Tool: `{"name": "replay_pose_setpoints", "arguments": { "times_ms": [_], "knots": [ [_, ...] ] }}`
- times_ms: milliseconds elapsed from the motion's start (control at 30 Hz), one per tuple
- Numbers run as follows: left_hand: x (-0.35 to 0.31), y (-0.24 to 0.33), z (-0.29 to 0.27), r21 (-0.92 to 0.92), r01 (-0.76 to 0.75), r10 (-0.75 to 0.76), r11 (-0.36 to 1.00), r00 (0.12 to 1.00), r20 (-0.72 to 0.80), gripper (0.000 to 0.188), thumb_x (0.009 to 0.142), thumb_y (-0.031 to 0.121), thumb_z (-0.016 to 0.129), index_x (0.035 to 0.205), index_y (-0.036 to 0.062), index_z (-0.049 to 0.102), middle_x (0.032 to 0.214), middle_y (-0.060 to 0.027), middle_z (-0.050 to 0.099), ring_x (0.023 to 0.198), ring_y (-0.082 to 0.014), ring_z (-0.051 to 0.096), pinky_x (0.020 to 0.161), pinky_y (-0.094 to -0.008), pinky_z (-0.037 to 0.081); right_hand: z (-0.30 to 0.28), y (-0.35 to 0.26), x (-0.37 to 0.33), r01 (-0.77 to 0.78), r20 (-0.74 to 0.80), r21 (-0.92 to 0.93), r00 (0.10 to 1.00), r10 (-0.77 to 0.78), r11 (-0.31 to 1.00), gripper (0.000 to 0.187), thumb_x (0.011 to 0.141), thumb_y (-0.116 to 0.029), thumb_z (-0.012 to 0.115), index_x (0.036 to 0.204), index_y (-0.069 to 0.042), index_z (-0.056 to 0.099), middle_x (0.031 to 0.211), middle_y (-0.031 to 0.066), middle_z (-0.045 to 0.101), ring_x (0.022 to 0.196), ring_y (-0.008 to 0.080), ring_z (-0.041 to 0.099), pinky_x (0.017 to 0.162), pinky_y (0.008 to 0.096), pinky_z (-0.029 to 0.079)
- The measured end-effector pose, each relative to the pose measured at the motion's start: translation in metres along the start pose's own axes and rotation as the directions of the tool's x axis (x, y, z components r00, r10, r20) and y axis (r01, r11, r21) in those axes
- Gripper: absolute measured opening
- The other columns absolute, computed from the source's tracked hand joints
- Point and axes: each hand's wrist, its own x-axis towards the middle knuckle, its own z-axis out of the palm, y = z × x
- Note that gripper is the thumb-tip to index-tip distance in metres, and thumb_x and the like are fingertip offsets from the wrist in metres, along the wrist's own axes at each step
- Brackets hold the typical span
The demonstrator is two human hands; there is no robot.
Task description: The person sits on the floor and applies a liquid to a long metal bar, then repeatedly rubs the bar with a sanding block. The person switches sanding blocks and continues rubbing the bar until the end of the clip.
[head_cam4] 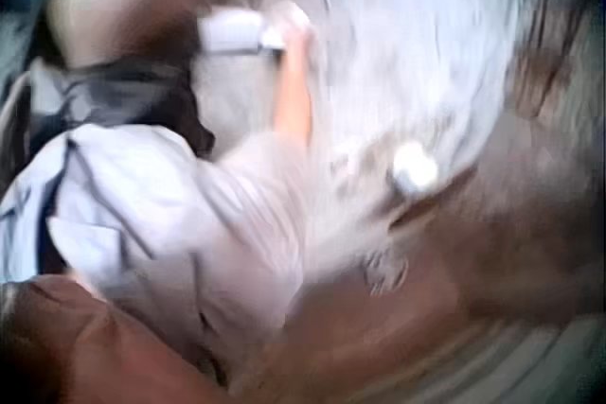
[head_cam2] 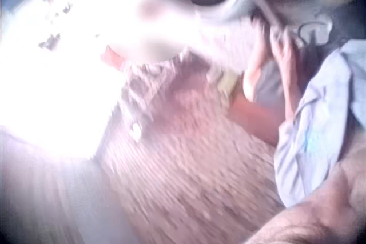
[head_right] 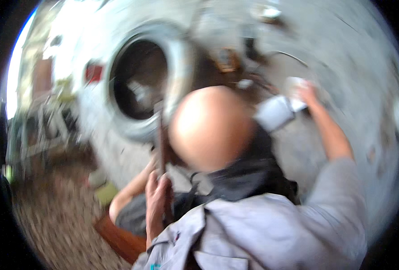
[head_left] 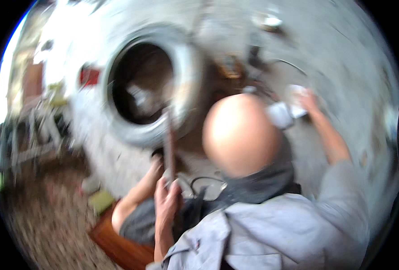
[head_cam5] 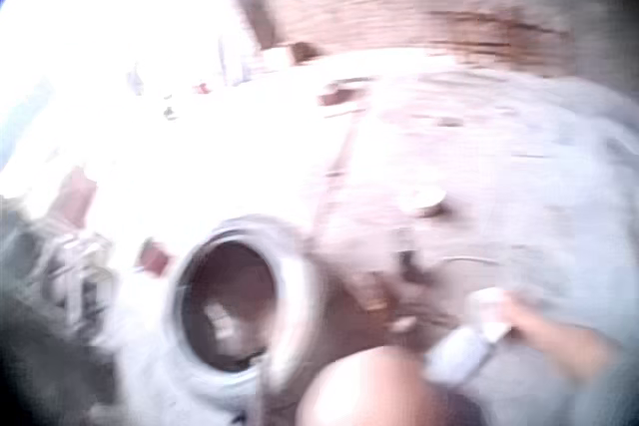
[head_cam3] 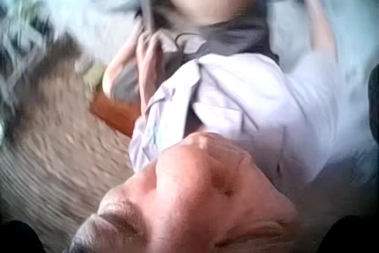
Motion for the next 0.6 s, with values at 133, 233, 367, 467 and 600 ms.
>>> {"name": "replay_pose_setpoints", "arguments": {
  "times_ms": [133, 233, 367, 467, 600],
  "knots": [
    [0.009, 0.000, 0.001, -0.121, 0.052, -0.037, 0.991, 0.992, 0.125, 0.028, 0.109, 0.029, 0.061, 0.122, 0.0066, 0.051, 0.076, -0.0013, 0.057, 0.053, -0.0101, 0.054, 0.044, -0.0263, 0.042, -0.105, -0.022, 0.049, 0.198, -0.529, -0.150, 0.811, -0.247, 0.969, 0.062, 0.103, -0.037, 0.060, 0.150, 0.001, 0.048, 0.141, 0.0284, 0.061, 0.132, 0.0422, 0.060, 0.109, 0.0472, 0.047],
    [-0.007, -0.021, 0.012, -0.149, 0.076, -0.059, 0.986, 0.992, 0.114, 0.028, 0.110, 0.030, 0.059, 0.120, 0.0049, 0.052, 0.076, -0.0014, 0.057, 0.052, -0.0101, 0.053, 0.044, -0.0263, 0.042, -0.168, -0.214, -0.004, 0.570, -0.409, -0.137, 0.713, -0.570, 0.810, 0.054, 0.108, -0.034, 0.054, 0.148, 0.002, 0.050, 0.140, 0.0292, 0.062, 0.130, 0.0423, 0.060, 0.109, 0.0448, 0.046],
    [-0.009, -0.034, 0.027, -0.161, 0.066, -0.046, 0.985, 0.991, 0.125, 0.032, 0.110, 0.030, 0.059, 0.125, 0.0031, 0.054, 0.074, -0.0010, 0.057, 0.050, -0.0088, 0.051, 0.042, -0.0256, 0.040, -0.161, -0.383, -0.098, 0.832, -0.095, -0.162, 0.523, -0.847, 0.531, 0.044, 0.101, -0.020, 0.052, 0.138, 0.003, 0.057, 0.125, 0.0252, 0.065, 0.117, 0.0370, 0.063, 0.102, 0.0410, 0.048],
    [-0.011, -0.044, 0.035, -0.150, 0.011, -0.004, 0.989, 0.999, 0.047, 0.033, 0.108, 0.028, 0.061, 0.127, 0.0020, 0.056, 0.073, -0.0012, 0.058, 0.049, -0.0089, 0.051, 0.043, -0.0265, 0.040, -0.050, -0.424, -0.148, 0.949, 0.055, 0.064, 0.304, -0.951, 0.308, 0.044, 0.089, 0.000, 0.052, 0.132, 0.002, 0.061, 0.104, 0.0193, 0.069, 0.098, 0.0300, 0.069, 0.089, 0.0376, 0.054],
    [-0.002, -0.039, 0.044, -0.114, 0.009, -0.013, 0.993, 0.999, -0.033, 0.033, 0.104, 0.024, 0.065, 0.128, 0.0018, 0.061, 0.077, -0.0065, 0.065, 0.064, -0.0140, 0.059, 0.060, -0.0319, 0.049, 0.087, -0.395, -0.248, 0.926, 0.116, 0.280, 0.230, -0.966, 0.254, 0.059, 0.085, 0.007, 0.048, 0.142, -0.006, 0.060, 0.138, 0.0235, 0.063, 0.135, 0.0454, 0.055, 0.116, 0.0495, 0.045]
  ]
}}
